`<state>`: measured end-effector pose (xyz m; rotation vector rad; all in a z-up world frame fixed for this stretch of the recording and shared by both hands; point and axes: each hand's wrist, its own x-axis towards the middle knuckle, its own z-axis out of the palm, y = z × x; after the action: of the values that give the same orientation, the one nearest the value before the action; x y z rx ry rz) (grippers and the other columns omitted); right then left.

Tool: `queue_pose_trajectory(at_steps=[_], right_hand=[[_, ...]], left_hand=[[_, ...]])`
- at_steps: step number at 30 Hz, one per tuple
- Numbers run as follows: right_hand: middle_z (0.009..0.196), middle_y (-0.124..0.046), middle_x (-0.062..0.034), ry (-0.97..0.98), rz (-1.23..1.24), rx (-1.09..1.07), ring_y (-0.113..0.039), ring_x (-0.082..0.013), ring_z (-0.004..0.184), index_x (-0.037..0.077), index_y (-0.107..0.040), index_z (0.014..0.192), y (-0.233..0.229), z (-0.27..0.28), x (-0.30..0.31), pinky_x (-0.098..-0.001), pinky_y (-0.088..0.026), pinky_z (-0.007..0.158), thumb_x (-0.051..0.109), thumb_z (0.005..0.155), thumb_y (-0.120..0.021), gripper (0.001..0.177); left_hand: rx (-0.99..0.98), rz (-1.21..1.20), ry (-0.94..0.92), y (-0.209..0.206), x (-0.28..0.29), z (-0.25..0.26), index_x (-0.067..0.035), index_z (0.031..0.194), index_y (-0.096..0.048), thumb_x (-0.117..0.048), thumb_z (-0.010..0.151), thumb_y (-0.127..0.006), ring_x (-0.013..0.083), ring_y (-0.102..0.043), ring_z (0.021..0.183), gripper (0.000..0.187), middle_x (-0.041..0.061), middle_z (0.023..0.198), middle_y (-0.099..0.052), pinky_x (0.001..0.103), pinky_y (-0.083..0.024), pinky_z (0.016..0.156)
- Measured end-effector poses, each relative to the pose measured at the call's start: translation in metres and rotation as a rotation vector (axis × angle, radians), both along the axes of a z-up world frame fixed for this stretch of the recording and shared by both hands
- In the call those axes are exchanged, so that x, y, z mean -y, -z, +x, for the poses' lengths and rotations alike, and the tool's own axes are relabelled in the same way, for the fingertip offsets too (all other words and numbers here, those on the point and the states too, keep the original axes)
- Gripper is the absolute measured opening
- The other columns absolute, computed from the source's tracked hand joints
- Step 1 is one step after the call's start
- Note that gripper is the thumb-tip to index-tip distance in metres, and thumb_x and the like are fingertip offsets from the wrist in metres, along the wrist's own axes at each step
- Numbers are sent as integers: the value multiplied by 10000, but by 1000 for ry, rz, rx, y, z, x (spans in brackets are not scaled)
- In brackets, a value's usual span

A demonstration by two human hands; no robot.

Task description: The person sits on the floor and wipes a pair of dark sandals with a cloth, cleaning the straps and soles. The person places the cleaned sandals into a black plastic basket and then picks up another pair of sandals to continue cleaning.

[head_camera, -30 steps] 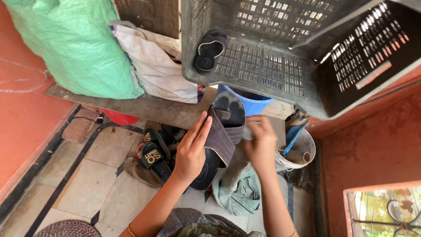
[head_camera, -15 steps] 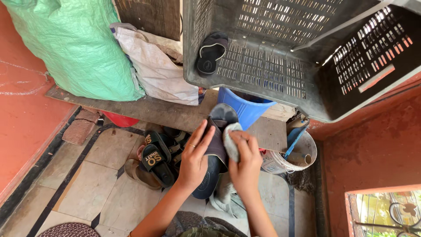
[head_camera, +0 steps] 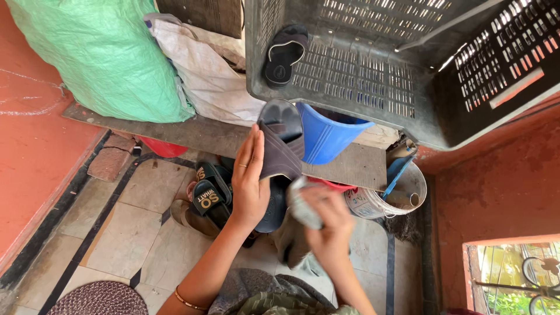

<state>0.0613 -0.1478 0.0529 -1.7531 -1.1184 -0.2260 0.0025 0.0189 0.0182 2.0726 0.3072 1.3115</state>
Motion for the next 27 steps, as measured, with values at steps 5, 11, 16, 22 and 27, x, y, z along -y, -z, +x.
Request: queue_pose_trajectory(at_steps=[5, 11, 16, 22, 27], right_hand=[[1264, -671, -111, 95, 65, 163, -683, -318, 1181, 64, -701, 1223, -45, 17, -13, -373, -543, 1015, -79, 799, -632, 454], [1362, -643, -127, 74, -146, 341, -592, -348, 1082, 114, -733, 1268, -42, 10, -47, -416, -485, 906, -51, 735, -586, 577], [1286, -701, -94, 162, -190, 129, -622, -325, 1018, 114, -737, 1167, 11, 24, -23, -401, -509, 923, -87, 685, -566, 550], [1189, -709, -136, 255, 12, -159, -681, -275, 1126, 55, -668, 1132, 39, 69, 29, -361, -521, 971, -69, 816, -588, 349], [1165, -682, -139, 761, 66, 199, -674, -262, 1135, 62, -681, 1183, 0, 99, 128, -361, -529, 1017, 61, 862, -792, 340]], left_hand=[[17, 25, 71, 10, 13, 6, 49, 1621, -204, 149, 874, -584, 402, -391, 1529, 843, 216, 1645, -375, 445, -326, 1266], [12, -89, 72, 6, 16, 7, 51, 1618, -210, 180, 782, -534, 400, -429, 1508, 906, 211, 1625, -428, 422, -355, 1244], [55, -103, -54, -1, -4, 2, -26, 1562, -427, 164, 847, -556, 330, -469, 1487, 750, 195, 1622, -456, 381, -370, 1241], [195, -392, 64, 3, -34, 9, -26, 1480, -554, 152, 873, -464, 265, -435, 1526, 639, 171, 1643, -438, 364, -329, 1254], [214, -478, 116, 15, -45, 14, -26, 1460, -571, 142, 864, -478, 246, -400, 1534, 626, 158, 1658, -404, 359, -311, 1252]])
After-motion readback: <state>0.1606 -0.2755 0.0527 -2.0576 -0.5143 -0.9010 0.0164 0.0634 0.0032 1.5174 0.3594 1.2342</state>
